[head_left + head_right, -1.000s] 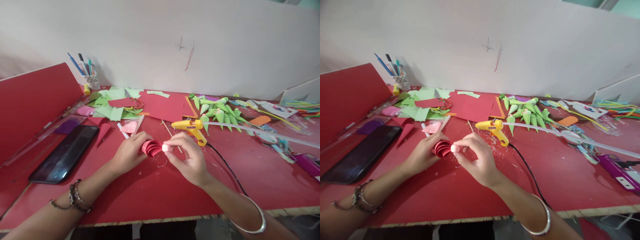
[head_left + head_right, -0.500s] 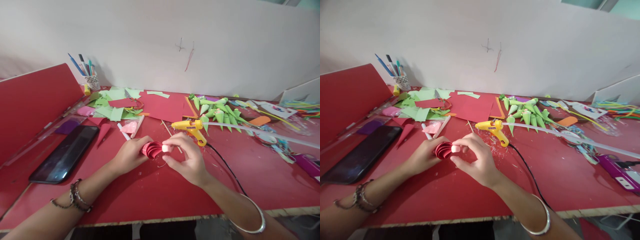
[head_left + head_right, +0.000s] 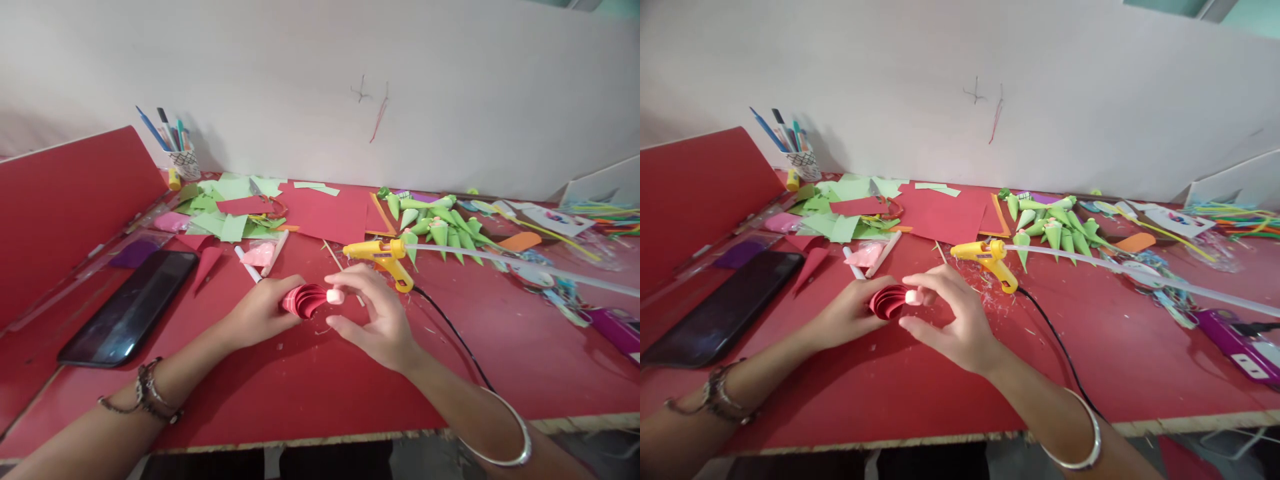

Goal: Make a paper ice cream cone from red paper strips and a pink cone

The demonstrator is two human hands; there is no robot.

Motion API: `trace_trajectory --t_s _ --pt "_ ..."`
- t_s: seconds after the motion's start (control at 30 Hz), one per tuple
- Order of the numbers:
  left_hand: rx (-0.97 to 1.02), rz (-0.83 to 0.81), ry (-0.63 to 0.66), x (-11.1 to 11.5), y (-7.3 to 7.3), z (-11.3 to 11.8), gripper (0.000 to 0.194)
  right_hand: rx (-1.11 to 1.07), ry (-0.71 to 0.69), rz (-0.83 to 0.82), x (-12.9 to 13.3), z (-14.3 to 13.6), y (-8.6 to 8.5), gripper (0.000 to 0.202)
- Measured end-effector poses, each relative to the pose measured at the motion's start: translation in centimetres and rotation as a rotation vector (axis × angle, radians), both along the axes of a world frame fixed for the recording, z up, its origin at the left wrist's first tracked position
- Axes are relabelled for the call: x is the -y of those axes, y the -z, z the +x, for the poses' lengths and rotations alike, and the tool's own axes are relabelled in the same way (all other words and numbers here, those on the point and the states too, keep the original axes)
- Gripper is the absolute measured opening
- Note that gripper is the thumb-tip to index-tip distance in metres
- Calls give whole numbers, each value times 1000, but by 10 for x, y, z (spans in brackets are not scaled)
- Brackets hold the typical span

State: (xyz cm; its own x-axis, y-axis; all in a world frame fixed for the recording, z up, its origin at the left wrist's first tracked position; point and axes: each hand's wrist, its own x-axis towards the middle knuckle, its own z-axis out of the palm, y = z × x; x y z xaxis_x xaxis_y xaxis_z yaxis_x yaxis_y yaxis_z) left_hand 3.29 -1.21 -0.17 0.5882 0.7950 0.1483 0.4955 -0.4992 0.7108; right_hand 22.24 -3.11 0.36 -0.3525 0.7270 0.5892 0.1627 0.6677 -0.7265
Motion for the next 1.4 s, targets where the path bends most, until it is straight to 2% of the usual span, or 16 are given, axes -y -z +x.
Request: trace_trajectory --t_s 0.07,0.23,0.33,0.43,0.63,0.87,1.13,1.3,1.4 --pt "33 -76 44 0 0 0 10 32 -33 -2 0 1 -1 38" --pt "95 -314 145 1 2 -1 4 82 -92 52 1 1 -3 23" --pt "103 -445 232 1 1 -1 8 72 -122 48 1 2 -4 24" --pt "67 -502 257 2 0 -2 16 78 -134 49 2 2 -5 25" --pt "0 -514 245 2 3 -5 15 60 -151 40 4 2 -5 19" --pt "126 -474 261 2 -1 0 13 43 -134 43 3 0 -4 16" --pt "139 -423 235 0 -1 0 14 53 -96 54 3 0 -4 16" --pt "270 -316 88 -3 0 -2 25 26 -26 3 1 1 -2 17" --pt "279 -292 30 -5 3 -5 27 -18 -15 -44 -1 1 0 20"
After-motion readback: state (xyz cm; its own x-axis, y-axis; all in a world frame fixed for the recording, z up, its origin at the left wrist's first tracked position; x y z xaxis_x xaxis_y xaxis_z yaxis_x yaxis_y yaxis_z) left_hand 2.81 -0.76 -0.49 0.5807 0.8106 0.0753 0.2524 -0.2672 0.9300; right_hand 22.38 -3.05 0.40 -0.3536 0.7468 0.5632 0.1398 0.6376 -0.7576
